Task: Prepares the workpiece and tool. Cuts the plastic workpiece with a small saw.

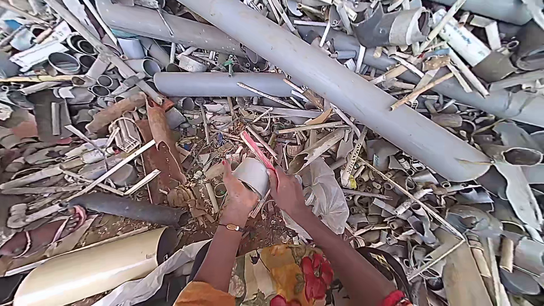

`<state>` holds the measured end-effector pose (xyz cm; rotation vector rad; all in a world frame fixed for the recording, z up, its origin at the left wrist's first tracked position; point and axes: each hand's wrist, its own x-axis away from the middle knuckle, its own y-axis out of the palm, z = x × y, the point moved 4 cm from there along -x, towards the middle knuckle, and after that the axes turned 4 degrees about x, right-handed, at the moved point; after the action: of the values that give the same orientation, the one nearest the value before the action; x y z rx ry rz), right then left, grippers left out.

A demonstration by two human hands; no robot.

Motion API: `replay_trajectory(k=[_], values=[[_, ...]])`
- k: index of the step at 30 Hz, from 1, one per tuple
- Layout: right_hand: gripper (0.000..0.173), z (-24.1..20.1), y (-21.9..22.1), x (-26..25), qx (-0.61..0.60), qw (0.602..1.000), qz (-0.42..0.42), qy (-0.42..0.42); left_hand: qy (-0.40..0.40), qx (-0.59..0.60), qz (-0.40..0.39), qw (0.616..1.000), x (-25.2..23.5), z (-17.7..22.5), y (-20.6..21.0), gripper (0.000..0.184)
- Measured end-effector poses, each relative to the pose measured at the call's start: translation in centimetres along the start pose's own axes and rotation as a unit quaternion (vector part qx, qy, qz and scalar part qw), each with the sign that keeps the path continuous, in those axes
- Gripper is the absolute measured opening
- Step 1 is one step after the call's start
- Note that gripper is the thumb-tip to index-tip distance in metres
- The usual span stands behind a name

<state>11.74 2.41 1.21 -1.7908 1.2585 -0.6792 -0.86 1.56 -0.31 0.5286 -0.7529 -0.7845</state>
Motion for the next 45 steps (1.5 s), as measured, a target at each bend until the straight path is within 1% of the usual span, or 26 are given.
replay_trajectory(k=[2, 6, 10, 12, 16, 18, 20, 21, 22, 23, 25, 26, 27, 29, 31, 32, 33, 35, 36, 38, 40, 41, 42, 43, 44, 45], values=[[0.048, 0.8, -0.2, -0.6, 0.014, 1.0, 0.004, 0.028, -0.004, -0.017, 0.006, 1.0, 0.2, -0.1, 0.1, 0.07], [0.046, 0.3, 0.1, -0.1, 0.046, 0.999, -0.016, -0.018, -0.023, 0.018, 0.024, 0.999, 0.4, 0.6, -0.7, 0.067], [0.045, 0.9, -0.7, -0.3, -0.006, 0.998, 0.051, -0.022, -0.04, 0.017, 0.006, 0.999, 0.4, 0.4, 0.2, 0.072], [0.044, 0.8, -0.5, 0.3, -0.013, 0.997, 0.066, -0.029, -0.037, 0.027, 0.001, 0.999, 0.5, -0.1, 0.5, 0.071], [0.044, -0.9, 1.0, 1.7, 0.032, 0.994, 0.007, -0.104, -0.011, 0.065, 0.008, 0.998, 0.0, -0.3, 0.3, 0.067], [0.045, -0.9, 0.6, 1.2, 0.023, 0.996, -0.022, -0.087, -0.021, 0.079, 0.011, 0.997, -0.3, -0.1, 0.1, 0.069], [0.045, 0.4, 0.2, 0.1, -0.009, 0.998, 0.039, -0.048, -0.032, 0.075, 0.008, 0.997, -0.1, -0.3, 0.2, 0.068], [0.045, 0.8, 0.2, 0.0, -0.004, 0.997, 0.059, -0.039, -0.041, 0.071, 0.008, 0.997, 0.2, -0.4, 0.2, 0.072], [0.044, 0.8, 0.3, 0.2, 0.013, 0.996, 0.074, -0.055, -0.042, 0.07, 0.013, 0.997, 0.3, -0.5, 0.3, 0.073], [0.044, 0.3, 0.5, 0.7, 0.028, 0.995, 0.058, -0.078, -0.036, 0.072, 0.017, 0.997, 0.3, -0.5, 0.3, 0.071], [0.042, -1.0, 1.1, 1.8, 0.044, 0.989, 0.032, -0.135, -0.008, 0.082, 0.021, 0.996, 0.2, -0.1, 0.1, 0.062], [0.042, -1.3, 1.3, 1.8, 0.043, 0.988, 0.034, -0.141, 0.0, 0.085, 0.026, 0.996, 0.0, 0.1, 0.0, 0.058], [0.043, -1.1, 1.3, 1.5, 0.031, 0.991, 0.04, -0.127, -0.008, 0.09, 0.029, 0.995, 0.0, 0.2, -0.1, 0.06], [0.045, 0.2, 0.7, -0.3, -0.03, 0.997, 0.034, -0.055, -0.022, 0.09, 0.023, 0.995, -0.2, 0.4, 0.0, 0.067], [0.05, 1.9, -0.2, -1.5, -0.139, 0.99, 0.001, 0.013, -0.042, 0.088, 0.023, 0.995, 0.3, 0.5, 0.0, 0.071], [0.053, 2.3, -0.4, -1.6, -0.207, 0.978, -0.008, 0.033, -0.053, 0.088, 0.029, 0.994, 0.5, 0.6, 0.1, 0.072], [0.051, 2.3, -0.4, -1.6, -0.278, 0.959, -0.02, 0.054, -0.064, 0.087, 0.034, 0.994, 0.5, 0.8, 0.1, 0.073], [0.031, 1.6, 0.1, -1.0, -0.403, 0.908, -0.059, 0.101, -0.065, 0.078, 0.036, 0.994, 0.1, 1.1, 0.1, 0.074], [0.026, 1.3, 0.4, -0.7, -0.435, 0.89, -0.079, 0.116, -0.066, 0.075, 0.027, 0.995, -0.2, 1.3, -0.1, 0.075], [0.023, 0.9, 0.6, -0.4, -0.473, 0.867, -0.084, 0.133, -0.074, 0.072, -0.012, 0.995, -0.2, 1.7, -0.1, 0.079], [0.021, 0.7, 0.0, -0.1, -0.535, 0.824, -0.066, 0.173, -0.075, 0.045, -0.091, 0.992, 0.6, 1.7, 0.8, 0.086], [0.022, 0.7, -0.6, 0.0, -0.56, 0.803, -0.058, 0.193, -0.063, 0.015, -0.14, 0.988, 1.0, 1.5, 1.5, 0.084], [0.022, 0.5, -1.2, -0.1, -0.571, 0.794, -0.053, 0.201, -0.044, -0.022, -0.18, 0.982, 1.3, 1.3, 2.2, 0.077], [0.022, 0.2, -1.4, -0.1, -0.564, 0.8, -0.05, 0.198, -0.024, -0.056, -0.207, 0.976, 1.6, 1.1, 2.5, 0.067], [0.02, -0.1, -1.3, -0.1, -0.537, 0.823, -0.039, 0.182, -0.016, -0.071, -0.219, 0.973, 1.6, 0.8, 2.6, 0.06], [0.026, -0.3, -1.1, -0.1, -0.487, 0.859, -0.022, 0.159, -0.012, -0.07, -0.207, 0.976, 1.6, 0.6, 2.7, 0.057]])
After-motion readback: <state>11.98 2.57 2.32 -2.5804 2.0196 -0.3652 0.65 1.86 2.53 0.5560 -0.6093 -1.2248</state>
